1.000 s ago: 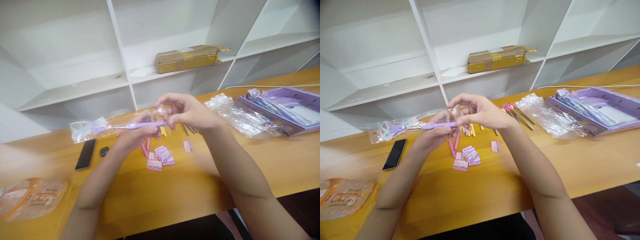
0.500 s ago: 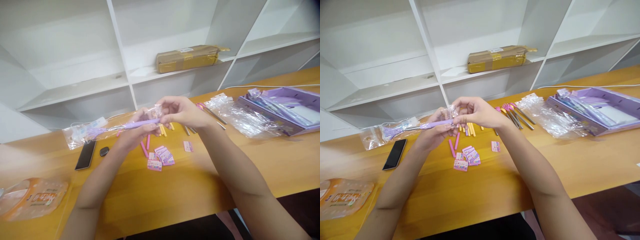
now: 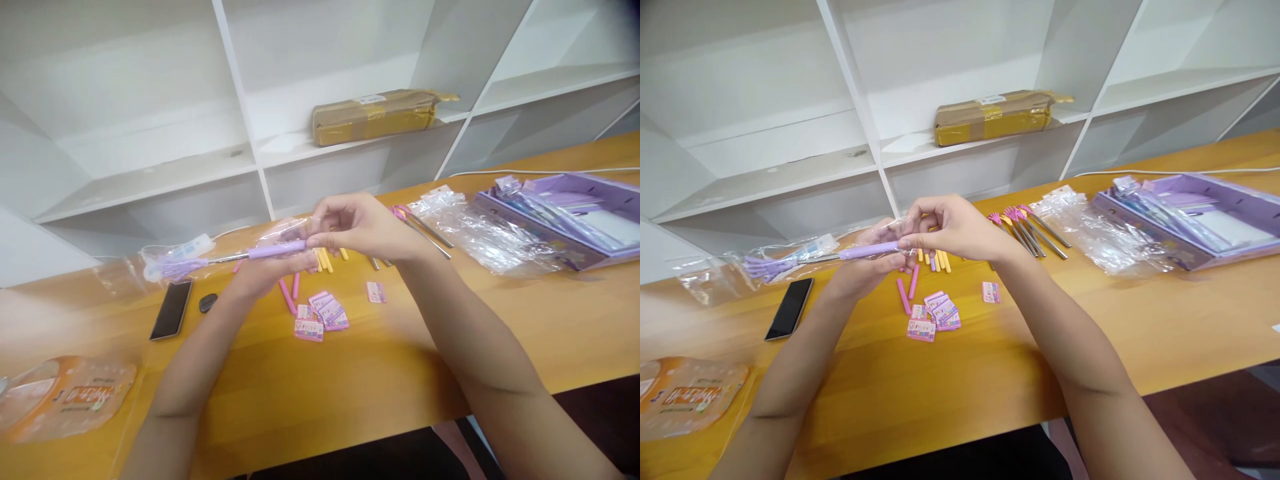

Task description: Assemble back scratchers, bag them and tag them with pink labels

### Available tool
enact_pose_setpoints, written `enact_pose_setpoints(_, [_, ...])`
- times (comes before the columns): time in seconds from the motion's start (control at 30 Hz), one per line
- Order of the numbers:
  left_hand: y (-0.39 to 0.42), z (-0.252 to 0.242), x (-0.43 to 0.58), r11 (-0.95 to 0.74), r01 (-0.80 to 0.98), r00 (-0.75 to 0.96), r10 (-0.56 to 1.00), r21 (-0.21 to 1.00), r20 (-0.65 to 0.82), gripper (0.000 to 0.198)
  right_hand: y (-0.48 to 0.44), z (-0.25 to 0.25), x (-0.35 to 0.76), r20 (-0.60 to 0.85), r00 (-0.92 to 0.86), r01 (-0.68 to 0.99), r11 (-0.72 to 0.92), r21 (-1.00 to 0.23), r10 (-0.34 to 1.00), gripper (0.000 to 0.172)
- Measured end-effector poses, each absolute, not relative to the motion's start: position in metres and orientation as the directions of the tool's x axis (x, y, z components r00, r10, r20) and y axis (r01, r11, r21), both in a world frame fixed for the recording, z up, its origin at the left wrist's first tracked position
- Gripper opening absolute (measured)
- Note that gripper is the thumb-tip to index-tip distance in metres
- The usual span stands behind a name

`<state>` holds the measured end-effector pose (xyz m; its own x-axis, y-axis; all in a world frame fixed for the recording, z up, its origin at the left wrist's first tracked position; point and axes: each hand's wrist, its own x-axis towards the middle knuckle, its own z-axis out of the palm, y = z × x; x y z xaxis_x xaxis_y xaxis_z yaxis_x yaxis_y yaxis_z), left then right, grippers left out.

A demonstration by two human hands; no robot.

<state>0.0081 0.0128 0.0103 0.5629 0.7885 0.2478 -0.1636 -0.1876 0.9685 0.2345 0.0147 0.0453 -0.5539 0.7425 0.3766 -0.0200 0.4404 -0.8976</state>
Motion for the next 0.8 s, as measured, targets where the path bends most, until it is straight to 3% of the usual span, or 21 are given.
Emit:
enact_pose_setpoints(0.17, [0.0114,0.0094,0.0153,-0.233,-0.152,0.467,0.839,0.961,0.278,0.038,0.0134,0.0466,0.2363,0.378,-0.56,-0.009,0.451,-0.892,0.737,0.037])
enact_pose_setpoints(0.5, [0.0172,0.001,0.0133,-0.183,-0.148,0.535,0.812,0.972,0.234,0.035,0.0202,0.0434,0.2344,0.417,-0.563,-0.049,0.476,-0.878,0.713,0.034])
enact_pose_setpoints(0.8, [0.0152,0.0068,0.0145,-0.254,-0.143,0.5,0.815,0.957,0.291,0.031,0.0195,0.0399,0.2276,0.559,-0.379,-0.033,0.593,-0.804,0.737,0.045])
